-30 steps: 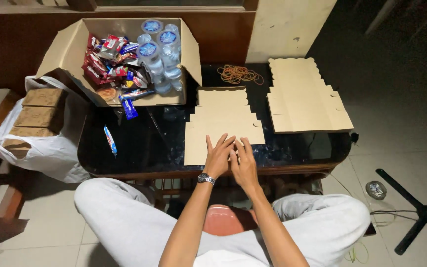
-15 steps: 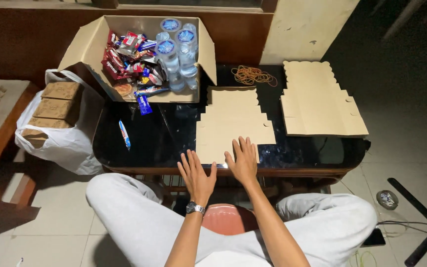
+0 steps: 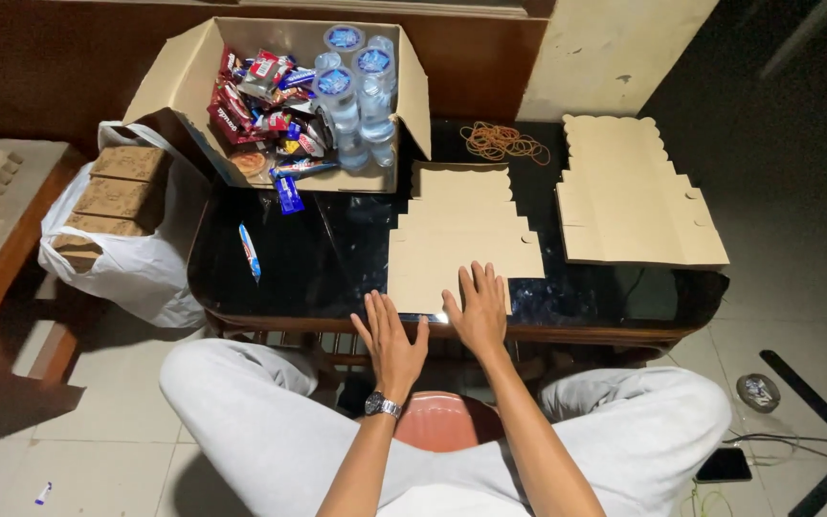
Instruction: Folding a pre-cut cardboard box template into its final shape by following pre-scored lines.
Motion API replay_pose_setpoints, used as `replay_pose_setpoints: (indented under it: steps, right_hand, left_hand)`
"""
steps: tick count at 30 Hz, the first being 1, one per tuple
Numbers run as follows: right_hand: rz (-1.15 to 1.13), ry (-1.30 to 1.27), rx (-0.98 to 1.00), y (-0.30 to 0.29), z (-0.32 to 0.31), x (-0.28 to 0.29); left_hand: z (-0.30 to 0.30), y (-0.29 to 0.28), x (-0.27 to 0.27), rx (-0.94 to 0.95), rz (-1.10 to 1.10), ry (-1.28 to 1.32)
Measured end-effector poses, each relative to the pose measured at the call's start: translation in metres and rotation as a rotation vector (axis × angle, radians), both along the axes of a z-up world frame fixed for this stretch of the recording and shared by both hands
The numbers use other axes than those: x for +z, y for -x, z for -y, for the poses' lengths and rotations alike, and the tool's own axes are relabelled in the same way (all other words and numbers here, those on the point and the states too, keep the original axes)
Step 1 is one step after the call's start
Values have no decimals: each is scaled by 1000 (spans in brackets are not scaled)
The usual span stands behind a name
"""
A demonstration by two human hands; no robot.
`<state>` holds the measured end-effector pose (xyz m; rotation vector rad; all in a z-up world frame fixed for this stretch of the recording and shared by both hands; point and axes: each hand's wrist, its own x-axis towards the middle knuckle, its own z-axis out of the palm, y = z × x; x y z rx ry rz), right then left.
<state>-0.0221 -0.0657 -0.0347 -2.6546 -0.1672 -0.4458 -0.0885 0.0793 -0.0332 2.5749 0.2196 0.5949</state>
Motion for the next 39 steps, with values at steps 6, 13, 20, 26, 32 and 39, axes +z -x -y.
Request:
replay_pose_setpoints:
  steps: [6, 13, 20, 26, 32, 39]
  right_hand:
    - [27, 23, 3, 0, 0, -2]
    - [11, 3, 16, -2, 2, -3]
    - [36, 21, 14, -3, 3, -6]
    - [-1, -199, 38, -9, 8, -17]
    - [19, -171, 91, 0, 9, 1]
    - [12, 44, 104, -1, 6, -5]
  left_hand:
    - [18, 4, -2, -107, 34, 46]
    - [33, 7, 11, -300, 186, 193]
    - [31, 2, 0, -385, 279, 130]
    - [31, 0, -4, -364, 287, -13]
    - [33, 2, -7, -351, 201, -75]
    - [28, -9, -3, -293, 97, -93]
